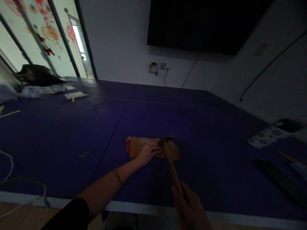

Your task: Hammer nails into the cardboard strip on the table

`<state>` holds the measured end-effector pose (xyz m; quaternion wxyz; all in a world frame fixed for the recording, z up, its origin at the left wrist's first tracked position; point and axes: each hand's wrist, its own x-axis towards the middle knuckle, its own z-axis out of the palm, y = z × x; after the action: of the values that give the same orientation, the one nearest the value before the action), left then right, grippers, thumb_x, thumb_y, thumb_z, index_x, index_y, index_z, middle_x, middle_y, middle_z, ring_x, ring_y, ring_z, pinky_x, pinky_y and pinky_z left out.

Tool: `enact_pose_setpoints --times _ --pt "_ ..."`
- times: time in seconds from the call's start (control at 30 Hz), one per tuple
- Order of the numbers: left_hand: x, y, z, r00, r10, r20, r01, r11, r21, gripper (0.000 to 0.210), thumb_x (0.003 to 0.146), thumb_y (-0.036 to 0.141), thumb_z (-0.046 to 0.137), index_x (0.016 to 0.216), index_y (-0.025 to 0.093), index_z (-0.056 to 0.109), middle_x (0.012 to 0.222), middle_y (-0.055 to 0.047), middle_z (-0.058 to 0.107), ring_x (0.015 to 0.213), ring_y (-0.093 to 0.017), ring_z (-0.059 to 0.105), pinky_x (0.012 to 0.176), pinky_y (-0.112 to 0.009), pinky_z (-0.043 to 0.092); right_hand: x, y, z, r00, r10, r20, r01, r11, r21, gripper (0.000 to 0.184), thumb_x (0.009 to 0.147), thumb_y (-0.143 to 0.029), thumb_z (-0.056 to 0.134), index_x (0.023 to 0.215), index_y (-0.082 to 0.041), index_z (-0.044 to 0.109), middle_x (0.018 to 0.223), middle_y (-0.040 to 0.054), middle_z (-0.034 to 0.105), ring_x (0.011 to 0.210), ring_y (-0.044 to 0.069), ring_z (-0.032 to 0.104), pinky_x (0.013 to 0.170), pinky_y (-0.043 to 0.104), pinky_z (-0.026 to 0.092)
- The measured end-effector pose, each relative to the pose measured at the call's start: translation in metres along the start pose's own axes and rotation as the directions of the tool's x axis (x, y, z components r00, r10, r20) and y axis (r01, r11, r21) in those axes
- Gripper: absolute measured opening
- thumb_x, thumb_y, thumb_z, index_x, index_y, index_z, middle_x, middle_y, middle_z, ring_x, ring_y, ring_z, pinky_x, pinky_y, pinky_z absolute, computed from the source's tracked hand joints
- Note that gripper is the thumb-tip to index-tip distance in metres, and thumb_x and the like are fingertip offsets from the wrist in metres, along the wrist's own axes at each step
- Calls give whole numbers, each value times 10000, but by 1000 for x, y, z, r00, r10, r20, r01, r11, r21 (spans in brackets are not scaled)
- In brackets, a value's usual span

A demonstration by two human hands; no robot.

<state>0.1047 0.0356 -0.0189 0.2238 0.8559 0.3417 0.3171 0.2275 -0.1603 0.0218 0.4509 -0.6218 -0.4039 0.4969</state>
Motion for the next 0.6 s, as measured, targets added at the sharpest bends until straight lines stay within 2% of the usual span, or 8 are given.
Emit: enact_pose_setpoints --times 0.07,0.13,0.27,0.4,0.5,0.6 --pt "0 0 0 1000 -2 -8 2 1000 -2 84 734 199 642 675 144 664 741 -46 652 780 -178 577 740 -275 425 1 -7 3 997 -33 -63 22 987 -161 273 732 -454 594 657 -192 578 475 -49 446 433 88 415 386 197 334" --pt "0 0 0 1000 2 -5 -3 1000 -6 80 729 192 647 664 148 663 723 -37 656 764 -172 584 738 -267 428 1 -11 6 995 -51 -82 34 981 -194 291 740 -475 571 656 -197 569 450 -58 414 407 87 383 375 208 314" --pt "1 0 0 1000 17 9 -17 1000 -13 90 738 201 641 673 145 668 718 -33 669 757 -166 597 752 -263 432 3 -8 7 991 -58 -117 47 994 -95 256 707 -470 609 688 -220 558 468 -49 447 417 99 411 381 214 341" --pt "2 1 1 1000 15 4 -15 1000 -12 98 740 210 639 696 130 675 732 -47 679 764 -173 602 748 -263 439 7 3 5 996 -7 -92 3 999 -41 235 674 -451 641 691 -233 557 405 -65 419 341 93 369 303 209 281" --pt "2 1 1 1000 10 2 -10 1000 -6 121 746 226 633 697 123 676 714 -50 677 749 -174 603 731 -258 443 7 9 -1 996 19 -89 -17 1000 21 222 675 -428 648 704 -225 564 411 -66 430 342 88 373 302 200 279" --pt "1 1 2 1000 3 2 -3 1000 1 109 745 217 634 697 127 675 744 -52 678 781 -176 599 745 -256 439 5 8 -5 1000 24 6 -25 995 95 207 699 -413 633 718 -217 569 456 -49 475 391 100 423 339 199 323"
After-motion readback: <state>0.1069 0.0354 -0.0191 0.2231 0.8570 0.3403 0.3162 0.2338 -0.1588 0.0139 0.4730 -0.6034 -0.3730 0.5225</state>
